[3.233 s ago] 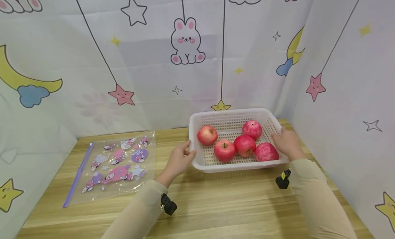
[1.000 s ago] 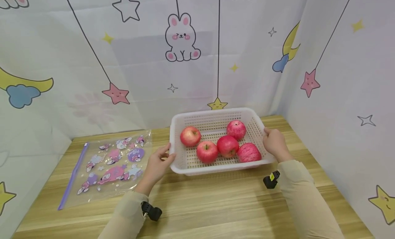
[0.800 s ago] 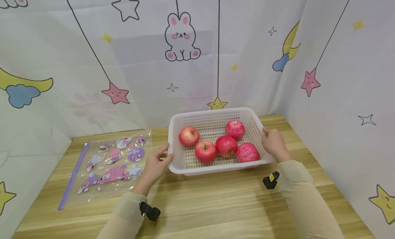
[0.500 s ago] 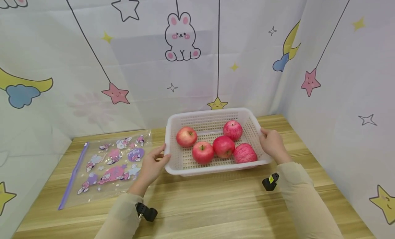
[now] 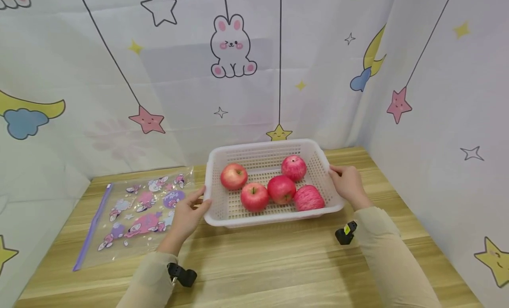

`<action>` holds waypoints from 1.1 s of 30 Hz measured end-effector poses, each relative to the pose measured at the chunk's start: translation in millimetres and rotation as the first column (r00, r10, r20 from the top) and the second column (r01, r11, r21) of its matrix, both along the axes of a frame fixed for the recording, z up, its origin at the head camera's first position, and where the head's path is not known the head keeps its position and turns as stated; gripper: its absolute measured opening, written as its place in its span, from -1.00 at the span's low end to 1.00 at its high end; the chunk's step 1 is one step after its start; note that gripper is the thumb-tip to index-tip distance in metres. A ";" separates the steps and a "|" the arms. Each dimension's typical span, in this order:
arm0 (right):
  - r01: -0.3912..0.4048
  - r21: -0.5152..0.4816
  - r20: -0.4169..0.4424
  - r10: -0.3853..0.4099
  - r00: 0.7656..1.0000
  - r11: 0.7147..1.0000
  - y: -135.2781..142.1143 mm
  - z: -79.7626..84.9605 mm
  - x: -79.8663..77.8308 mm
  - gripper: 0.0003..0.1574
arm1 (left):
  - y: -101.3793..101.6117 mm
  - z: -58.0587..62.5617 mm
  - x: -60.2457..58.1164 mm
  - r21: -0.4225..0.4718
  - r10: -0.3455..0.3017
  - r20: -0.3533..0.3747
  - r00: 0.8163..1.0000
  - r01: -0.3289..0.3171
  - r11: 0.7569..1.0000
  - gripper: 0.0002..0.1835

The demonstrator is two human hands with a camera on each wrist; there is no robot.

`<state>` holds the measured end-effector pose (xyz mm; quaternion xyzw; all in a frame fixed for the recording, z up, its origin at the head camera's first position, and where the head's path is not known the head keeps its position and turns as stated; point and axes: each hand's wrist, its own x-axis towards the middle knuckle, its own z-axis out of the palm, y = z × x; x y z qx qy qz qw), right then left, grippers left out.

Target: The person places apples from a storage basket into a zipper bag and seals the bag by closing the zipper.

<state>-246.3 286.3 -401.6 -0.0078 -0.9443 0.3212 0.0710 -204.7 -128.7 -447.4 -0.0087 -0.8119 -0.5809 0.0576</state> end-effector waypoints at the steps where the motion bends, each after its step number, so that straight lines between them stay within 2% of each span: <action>1: 0.003 -0.005 -0.007 -0.003 1.000 1.000 -0.6 -0.6 0.0 -0.52 | -0.8 -0.2 0.0 0.003 0.001 -0.003 1.000 -0.001 1.000 -0.47; 10: 0.035 -0.014 -0.081 -0.036 0.996 0.999 -8.6 -6.9 -3.1 -0.54 | -8.3 -0.3 -1.5 0.020 -0.011 0.013 1.000 0.010 1.000 -0.46; 15: 0.083 -0.020 -0.124 -0.085 0.989 0.996 -15.9 -9.7 -3.5 -0.59 | -12.4 -1.0 -1.0 0.023 -0.007 0.040 0.999 0.006 1.000 -0.45; 22: 0.151 -0.073 -0.065 -0.156 0.986 0.986 -24.6 -11.4 -3.0 -0.54 | -15.8 -0.7 0.0 0.048 -0.006 0.053 0.999 0.004 0.999 -0.45; 29: 0.149 -0.110 0.014 -0.149 0.989 0.983 -24.2 -11.6 -3.3 -0.46 | -17.5 -2.5 -0.6 0.053 -0.008 0.034 0.999 0.007 0.999 -0.47; 33: 0.152 -0.125 0.012 -0.152 0.988 0.980 -22.6 -13.6 -3.5 -0.45 | -17.6 -1.7 0.6 0.043 -0.005 0.025 1.000 0.003 0.999 -0.48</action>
